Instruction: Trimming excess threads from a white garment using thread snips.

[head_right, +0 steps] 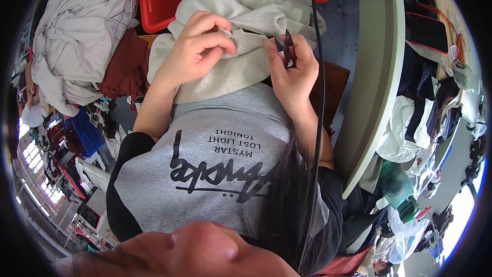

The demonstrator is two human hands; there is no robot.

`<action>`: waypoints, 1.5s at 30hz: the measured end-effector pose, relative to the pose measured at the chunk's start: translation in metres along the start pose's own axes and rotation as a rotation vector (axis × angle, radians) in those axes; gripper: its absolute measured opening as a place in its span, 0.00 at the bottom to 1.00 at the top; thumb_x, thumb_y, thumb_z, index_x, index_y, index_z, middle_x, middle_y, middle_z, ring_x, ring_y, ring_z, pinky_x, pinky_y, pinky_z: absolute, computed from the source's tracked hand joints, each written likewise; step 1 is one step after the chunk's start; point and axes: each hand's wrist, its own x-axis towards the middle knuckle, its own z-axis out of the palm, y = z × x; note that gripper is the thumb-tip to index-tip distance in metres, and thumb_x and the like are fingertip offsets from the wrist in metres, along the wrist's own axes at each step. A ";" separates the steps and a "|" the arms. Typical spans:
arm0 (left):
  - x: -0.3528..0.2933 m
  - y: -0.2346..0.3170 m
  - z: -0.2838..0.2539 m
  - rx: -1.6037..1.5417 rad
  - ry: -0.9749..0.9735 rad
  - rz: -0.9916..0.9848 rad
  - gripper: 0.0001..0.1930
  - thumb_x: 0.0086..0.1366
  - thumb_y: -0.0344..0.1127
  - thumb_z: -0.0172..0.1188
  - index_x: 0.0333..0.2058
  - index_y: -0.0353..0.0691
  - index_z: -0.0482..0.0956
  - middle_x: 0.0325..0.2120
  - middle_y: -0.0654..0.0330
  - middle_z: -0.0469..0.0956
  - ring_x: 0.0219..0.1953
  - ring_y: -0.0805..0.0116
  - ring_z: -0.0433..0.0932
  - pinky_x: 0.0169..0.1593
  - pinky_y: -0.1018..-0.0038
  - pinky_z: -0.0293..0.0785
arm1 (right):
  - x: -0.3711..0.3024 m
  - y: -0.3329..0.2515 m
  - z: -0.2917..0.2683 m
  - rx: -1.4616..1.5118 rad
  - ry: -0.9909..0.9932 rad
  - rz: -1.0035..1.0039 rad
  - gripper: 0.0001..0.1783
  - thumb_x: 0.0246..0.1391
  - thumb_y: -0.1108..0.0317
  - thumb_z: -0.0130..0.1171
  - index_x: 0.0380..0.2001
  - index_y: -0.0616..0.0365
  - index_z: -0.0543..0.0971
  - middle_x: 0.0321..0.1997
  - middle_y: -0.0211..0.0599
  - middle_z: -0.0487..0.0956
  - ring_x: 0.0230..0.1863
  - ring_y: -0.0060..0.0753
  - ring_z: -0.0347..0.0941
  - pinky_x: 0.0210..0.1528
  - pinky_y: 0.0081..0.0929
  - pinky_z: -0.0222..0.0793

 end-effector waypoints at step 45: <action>-0.017 0.012 0.027 -0.152 0.173 -0.329 0.06 0.51 0.28 0.68 0.29 0.39 0.82 0.44 0.61 0.72 0.48 0.62 0.66 0.47 0.73 0.69 | 0.024 -0.015 -0.002 -0.146 -0.344 0.197 0.09 0.50 0.72 0.68 0.35 0.63 0.82 0.22 0.14 0.72 0.23 0.05 0.58 0.23 0.11 0.53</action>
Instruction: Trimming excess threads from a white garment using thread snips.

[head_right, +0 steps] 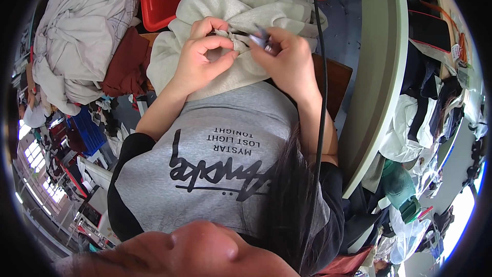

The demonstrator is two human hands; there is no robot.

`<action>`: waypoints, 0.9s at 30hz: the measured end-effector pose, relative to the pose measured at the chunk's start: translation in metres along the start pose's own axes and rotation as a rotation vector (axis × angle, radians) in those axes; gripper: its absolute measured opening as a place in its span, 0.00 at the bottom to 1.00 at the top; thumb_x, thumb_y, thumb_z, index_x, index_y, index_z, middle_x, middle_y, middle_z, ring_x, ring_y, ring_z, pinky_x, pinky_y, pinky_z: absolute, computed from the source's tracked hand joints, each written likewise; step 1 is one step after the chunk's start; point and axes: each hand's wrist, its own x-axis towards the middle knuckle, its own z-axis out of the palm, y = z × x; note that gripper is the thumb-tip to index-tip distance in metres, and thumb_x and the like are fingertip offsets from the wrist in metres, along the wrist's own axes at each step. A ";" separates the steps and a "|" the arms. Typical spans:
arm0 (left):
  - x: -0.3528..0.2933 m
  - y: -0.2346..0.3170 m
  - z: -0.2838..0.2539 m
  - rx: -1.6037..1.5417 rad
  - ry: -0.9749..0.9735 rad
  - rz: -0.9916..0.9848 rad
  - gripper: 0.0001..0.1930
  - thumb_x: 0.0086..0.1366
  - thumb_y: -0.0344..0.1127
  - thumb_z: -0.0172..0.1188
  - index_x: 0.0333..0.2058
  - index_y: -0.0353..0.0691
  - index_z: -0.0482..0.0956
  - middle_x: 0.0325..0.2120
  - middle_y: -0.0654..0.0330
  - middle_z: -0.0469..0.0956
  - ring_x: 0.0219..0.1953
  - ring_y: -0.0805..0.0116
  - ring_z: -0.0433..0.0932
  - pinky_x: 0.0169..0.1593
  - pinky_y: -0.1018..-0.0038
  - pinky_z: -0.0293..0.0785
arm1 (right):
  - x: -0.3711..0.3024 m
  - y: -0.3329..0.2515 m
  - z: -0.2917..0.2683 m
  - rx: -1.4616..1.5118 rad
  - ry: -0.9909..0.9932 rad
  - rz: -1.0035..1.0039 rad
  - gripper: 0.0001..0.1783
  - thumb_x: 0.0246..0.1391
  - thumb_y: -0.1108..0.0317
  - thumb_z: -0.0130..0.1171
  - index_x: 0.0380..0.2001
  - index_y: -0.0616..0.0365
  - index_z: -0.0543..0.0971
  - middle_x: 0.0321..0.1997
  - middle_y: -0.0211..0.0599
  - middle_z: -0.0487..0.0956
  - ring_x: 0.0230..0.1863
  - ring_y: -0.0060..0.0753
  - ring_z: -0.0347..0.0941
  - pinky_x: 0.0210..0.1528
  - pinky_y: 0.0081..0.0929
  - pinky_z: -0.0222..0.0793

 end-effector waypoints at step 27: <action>-0.002 -0.004 -0.006 -0.091 -0.039 -0.027 0.05 0.58 0.28 0.65 0.33 0.35 0.81 0.45 0.60 0.72 0.51 0.64 0.65 0.54 0.72 0.62 | -0.012 0.010 0.005 -0.428 0.150 -0.575 0.12 0.48 0.75 0.66 0.38 0.60 0.79 0.36 0.35 0.77 0.19 0.27 0.69 0.20 0.24 0.64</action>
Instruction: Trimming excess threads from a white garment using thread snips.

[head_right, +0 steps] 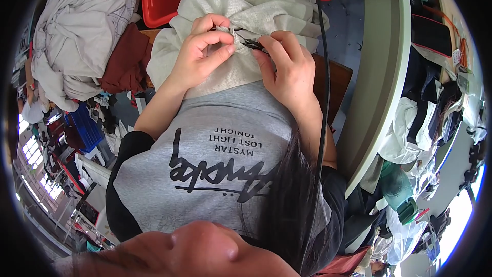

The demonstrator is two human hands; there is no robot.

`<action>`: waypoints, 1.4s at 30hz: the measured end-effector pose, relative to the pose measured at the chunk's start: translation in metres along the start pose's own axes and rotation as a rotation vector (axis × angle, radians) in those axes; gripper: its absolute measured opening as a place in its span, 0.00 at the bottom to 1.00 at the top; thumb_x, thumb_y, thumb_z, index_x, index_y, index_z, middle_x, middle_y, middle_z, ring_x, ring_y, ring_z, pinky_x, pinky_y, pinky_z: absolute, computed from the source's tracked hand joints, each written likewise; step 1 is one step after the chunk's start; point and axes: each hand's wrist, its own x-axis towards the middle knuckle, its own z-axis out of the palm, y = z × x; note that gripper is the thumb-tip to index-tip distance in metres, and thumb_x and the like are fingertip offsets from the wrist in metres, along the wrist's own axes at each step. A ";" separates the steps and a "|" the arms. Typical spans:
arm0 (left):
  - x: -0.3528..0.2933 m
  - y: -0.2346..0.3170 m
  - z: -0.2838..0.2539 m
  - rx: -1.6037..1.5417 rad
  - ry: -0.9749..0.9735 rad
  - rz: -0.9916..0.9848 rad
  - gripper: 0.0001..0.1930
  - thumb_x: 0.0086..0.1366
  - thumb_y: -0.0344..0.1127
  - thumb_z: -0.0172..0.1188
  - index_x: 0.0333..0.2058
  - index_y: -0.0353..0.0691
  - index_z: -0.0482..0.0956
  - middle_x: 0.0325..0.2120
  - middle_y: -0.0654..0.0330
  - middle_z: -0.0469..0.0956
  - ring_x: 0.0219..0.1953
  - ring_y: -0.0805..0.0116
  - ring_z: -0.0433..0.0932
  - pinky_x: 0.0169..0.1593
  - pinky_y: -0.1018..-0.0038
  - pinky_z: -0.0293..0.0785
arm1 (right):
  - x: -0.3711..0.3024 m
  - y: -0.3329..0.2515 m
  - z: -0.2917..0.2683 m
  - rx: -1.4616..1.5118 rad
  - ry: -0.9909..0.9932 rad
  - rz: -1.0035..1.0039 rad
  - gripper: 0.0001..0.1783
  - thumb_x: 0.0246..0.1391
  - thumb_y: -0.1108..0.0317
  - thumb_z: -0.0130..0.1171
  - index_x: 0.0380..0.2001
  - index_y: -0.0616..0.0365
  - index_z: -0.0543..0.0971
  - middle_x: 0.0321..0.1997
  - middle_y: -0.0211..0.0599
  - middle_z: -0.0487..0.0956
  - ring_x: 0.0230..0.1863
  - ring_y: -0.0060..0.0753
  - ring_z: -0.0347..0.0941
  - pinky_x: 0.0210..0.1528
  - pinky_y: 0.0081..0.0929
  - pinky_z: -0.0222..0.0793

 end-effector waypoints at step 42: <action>-0.002 -0.002 -0.004 0.031 -0.070 0.023 0.06 0.63 0.33 0.62 0.34 0.37 0.80 0.48 0.60 0.69 0.53 0.61 0.63 0.52 0.73 0.65 | 0.015 0.003 -0.017 0.161 -0.294 0.091 0.13 0.47 0.70 0.71 0.31 0.62 0.77 0.23 0.38 0.78 0.23 0.29 0.78 0.26 0.23 0.72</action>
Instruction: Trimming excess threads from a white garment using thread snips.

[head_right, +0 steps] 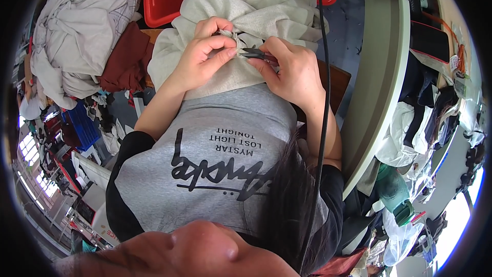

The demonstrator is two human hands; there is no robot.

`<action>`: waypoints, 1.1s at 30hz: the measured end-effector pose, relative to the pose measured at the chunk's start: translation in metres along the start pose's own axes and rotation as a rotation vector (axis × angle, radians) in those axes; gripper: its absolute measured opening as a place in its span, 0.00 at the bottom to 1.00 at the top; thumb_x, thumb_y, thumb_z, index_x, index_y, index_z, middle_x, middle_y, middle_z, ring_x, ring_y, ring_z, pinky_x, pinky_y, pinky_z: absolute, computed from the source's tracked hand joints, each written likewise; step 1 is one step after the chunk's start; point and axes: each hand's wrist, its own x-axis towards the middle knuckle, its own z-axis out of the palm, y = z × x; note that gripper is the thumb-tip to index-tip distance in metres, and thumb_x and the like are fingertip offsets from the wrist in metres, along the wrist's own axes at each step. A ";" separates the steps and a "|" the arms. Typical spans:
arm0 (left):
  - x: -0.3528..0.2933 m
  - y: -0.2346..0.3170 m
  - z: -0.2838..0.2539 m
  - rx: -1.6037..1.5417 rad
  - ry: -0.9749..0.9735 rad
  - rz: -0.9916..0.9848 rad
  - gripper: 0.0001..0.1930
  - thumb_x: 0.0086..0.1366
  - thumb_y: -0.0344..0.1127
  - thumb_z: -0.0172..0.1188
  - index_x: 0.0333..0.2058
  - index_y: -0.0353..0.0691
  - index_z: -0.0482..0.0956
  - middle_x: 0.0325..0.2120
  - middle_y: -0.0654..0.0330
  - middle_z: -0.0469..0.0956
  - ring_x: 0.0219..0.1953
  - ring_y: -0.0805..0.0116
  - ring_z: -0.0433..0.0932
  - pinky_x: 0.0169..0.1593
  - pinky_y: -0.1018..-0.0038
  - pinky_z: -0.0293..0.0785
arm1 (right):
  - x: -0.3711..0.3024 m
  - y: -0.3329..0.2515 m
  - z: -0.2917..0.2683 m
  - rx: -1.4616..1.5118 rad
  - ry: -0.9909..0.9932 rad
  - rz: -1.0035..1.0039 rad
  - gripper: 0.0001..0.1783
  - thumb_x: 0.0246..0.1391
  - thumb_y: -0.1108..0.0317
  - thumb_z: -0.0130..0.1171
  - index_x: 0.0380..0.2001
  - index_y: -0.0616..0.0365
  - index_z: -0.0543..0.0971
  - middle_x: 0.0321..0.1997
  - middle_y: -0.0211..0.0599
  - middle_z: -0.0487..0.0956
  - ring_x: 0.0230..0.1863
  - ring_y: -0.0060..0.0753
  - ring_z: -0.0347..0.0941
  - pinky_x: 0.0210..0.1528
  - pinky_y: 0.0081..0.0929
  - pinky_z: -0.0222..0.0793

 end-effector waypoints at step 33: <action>-0.003 -0.005 0.003 0.089 0.049 0.153 0.04 0.60 0.30 0.63 0.33 0.38 0.80 0.47 0.57 0.69 0.50 0.59 0.64 0.47 0.72 0.67 | 0.011 0.004 0.036 0.352 0.195 0.292 0.06 0.59 0.71 0.60 0.30 0.61 0.77 0.22 0.17 0.69 0.26 0.09 0.58 0.27 0.15 0.55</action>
